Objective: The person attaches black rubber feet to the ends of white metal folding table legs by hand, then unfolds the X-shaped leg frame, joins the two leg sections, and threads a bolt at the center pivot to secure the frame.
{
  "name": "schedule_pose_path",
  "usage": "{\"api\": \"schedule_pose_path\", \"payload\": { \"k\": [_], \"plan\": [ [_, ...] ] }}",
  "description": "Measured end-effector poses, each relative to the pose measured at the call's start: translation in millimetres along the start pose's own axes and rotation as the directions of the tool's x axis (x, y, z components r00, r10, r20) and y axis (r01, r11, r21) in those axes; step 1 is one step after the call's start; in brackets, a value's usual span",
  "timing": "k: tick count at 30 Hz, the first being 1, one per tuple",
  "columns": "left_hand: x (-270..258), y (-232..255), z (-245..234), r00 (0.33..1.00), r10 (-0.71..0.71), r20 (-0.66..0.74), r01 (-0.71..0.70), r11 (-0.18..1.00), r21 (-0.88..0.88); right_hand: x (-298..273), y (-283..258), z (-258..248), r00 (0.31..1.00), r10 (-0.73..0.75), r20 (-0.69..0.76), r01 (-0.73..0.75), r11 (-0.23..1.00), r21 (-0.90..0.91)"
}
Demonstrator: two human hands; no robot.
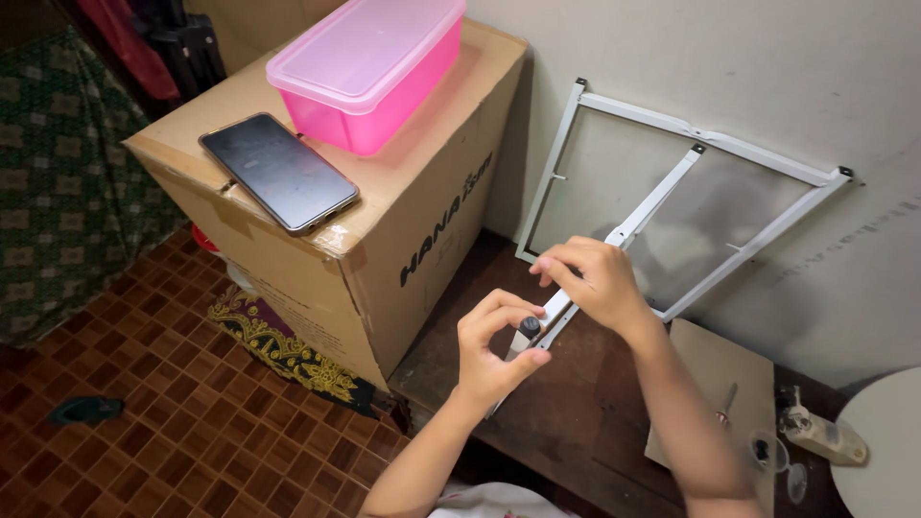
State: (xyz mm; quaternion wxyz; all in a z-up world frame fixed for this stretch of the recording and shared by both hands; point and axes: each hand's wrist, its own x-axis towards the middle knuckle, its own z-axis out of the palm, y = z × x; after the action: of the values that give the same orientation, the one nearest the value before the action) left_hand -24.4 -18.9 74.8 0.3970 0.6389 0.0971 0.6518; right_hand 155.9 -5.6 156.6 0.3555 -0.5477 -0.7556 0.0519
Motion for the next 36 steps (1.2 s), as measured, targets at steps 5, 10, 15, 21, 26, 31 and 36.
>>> {"api": "schedule_pose_path", "payload": {
  "k": [5,10,15,21,26,31,36],
  "plan": [
    [16,-2,-19,0.975,-0.118,0.19,0.105,0.991,0.079,-13,16,12,0.997,0.017,-0.071,-0.017,1.0,-0.001],
    [31,1,-31,0.937,-0.267,0.223,0.302,0.943,-0.137,-16,15,12,0.994,-0.013,-0.106,0.014,1.0,0.005],
    [30,34,-28,0.999,-0.045,0.023,0.038,0.966,0.258,-18,11,13,0.991,0.018,-0.133,-0.011,0.999,0.053],
    [32,65,-20,0.998,-0.011,0.068,-0.021,0.894,0.448,-21,11,14,0.984,0.002,-0.176,0.008,0.998,0.057],
    [30,70,-12,0.991,-0.056,0.126,-0.007,0.894,0.448,-24,13,14,0.982,-0.009,-0.187,0.019,0.999,0.051],
    [24,57,-6,0.973,-0.142,0.18,0.074,0.937,0.341,-24,14,14,0.982,-0.016,-0.189,0.023,0.999,0.037],
    [25,40,-7,0.938,-0.185,0.292,0.137,0.975,0.175,-24,13,13,0.975,-0.064,-0.212,0.071,0.997,0.029]
  ]
}}
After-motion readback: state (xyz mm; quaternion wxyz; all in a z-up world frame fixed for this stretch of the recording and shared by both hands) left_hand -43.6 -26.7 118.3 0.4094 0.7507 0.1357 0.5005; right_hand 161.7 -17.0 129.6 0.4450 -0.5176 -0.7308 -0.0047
